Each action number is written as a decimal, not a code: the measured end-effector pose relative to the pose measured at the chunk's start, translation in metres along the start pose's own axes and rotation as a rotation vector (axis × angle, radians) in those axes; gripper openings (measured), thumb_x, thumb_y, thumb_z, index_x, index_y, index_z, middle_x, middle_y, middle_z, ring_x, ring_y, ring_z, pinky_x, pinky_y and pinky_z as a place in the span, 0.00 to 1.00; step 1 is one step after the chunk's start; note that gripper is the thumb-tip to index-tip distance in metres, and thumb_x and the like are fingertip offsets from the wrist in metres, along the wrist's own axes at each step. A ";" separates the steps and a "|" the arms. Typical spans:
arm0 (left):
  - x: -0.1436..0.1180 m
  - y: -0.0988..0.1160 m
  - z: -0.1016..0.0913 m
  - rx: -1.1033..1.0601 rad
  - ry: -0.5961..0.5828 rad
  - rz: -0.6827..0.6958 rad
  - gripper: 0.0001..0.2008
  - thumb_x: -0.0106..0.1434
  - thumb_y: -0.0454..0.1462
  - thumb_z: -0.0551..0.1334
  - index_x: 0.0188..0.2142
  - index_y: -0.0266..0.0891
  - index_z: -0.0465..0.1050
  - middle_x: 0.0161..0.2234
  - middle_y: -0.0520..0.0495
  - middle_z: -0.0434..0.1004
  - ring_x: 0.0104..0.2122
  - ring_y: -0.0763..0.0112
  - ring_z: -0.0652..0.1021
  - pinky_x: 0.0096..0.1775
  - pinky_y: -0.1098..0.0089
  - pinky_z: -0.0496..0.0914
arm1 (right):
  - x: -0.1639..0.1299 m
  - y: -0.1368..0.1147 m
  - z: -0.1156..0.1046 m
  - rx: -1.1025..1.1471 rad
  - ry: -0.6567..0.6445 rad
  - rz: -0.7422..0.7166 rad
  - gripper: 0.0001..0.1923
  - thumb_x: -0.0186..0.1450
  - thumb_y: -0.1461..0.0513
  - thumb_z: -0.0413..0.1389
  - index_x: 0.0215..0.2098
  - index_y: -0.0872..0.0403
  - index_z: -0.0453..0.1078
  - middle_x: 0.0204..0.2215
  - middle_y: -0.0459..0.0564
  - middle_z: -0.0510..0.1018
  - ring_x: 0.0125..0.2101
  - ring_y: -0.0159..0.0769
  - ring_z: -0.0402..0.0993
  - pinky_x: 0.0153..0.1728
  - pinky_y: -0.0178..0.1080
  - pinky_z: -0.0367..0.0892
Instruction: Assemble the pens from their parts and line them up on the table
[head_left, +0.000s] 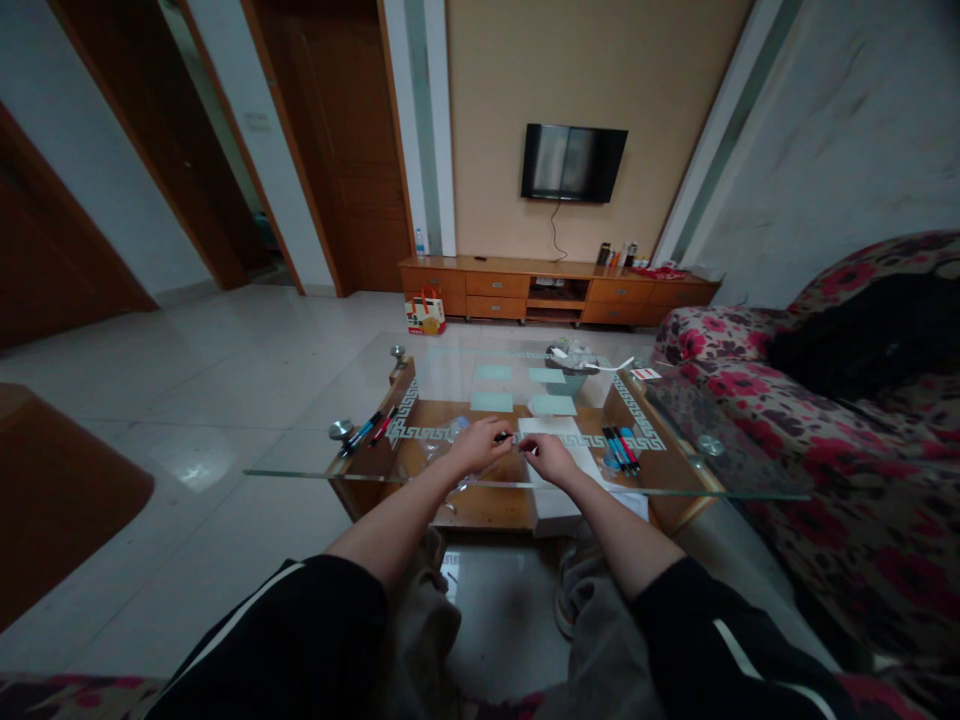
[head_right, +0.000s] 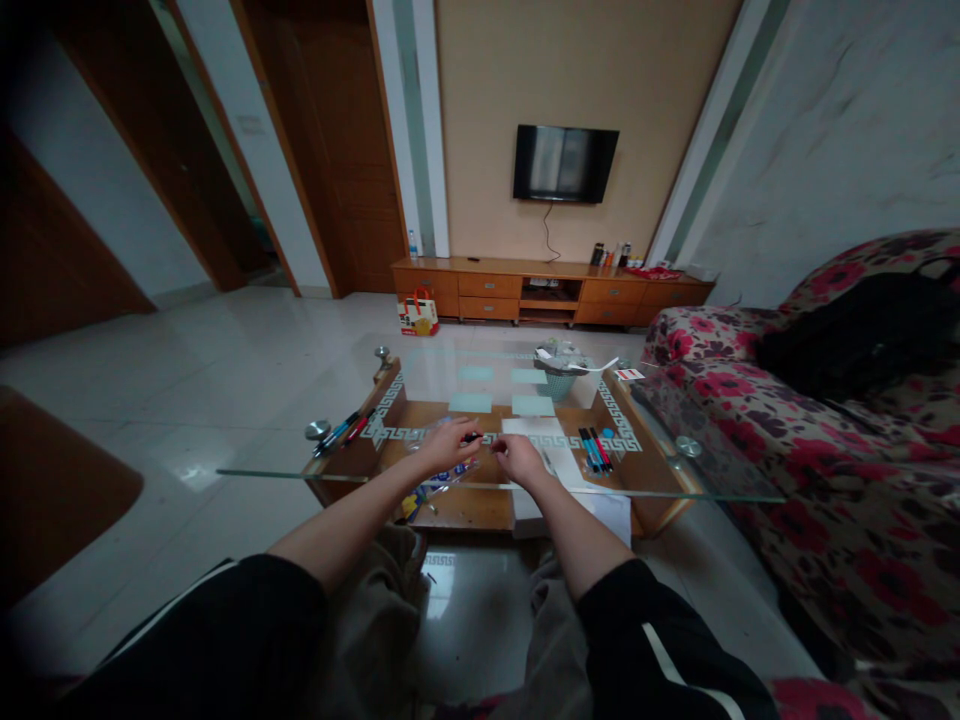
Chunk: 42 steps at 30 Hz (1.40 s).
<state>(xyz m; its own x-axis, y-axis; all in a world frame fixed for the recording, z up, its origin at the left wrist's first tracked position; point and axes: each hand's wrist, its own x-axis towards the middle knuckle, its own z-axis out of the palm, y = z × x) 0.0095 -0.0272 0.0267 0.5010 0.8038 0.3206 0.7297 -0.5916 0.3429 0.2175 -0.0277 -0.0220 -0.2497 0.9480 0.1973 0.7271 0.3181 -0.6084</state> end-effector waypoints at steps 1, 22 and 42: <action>0.000 -0.001 0.000 -0.002 0.001 0.000 0.10 0.65 0.43 0.58 0.41 0.45 0.76 0.38 0.48 0.75 0.36 0.66 0.76 0.36 0.71 0.68 | 0.001 0.001 0.000 0.010 0.017 0.006 0.10 0.57 0.69 0.58 0.36 0.53 0.79 0.32 0.49 0.82 0.32 0.36 0.76 0.38 0.36 0.68; 0.001 -0.007 0.004 0.028 0.055 0.045 0.10 0.67 0.39 0.57 0.45 0.45 0.74 0.42 0.47 0.75 0.41 0.64 0.75 0.42 0.68 0.69 | 0.013 0.006 0.004 0.384 0.285 0.106 0.15 0.58 0.54 0.59 0.36 0.57 0.76 0.33 0.52 0.81 0.31 0.35 0.76 0.36 0.37 0.71; 0.003 -0.011 0.009 -0.072 0.054 0.067 0.09 0.67 0.39 0.57 0.45 0.45 0.74 0.43 0.47 0.74 0.43 0.66 0.75 0.45 0.68 0.69 | 0.009 -0.007 -0.002 0.423 0.247 0.068 0.15 0.58 0.54 0.60 0.36 0.57 0.77 0.34 0.53 0.82 0.32 0.36 0.76 0.37 0.38 0.70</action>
<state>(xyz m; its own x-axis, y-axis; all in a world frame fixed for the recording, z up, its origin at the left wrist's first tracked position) 0.0072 -0.0176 0.0157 0.5205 0.7589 0.3914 0.6589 -0.6485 0.3811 0.2118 -0.0213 -0.0142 -0.0141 0.9565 0.2913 0.4002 0.2724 -0.8750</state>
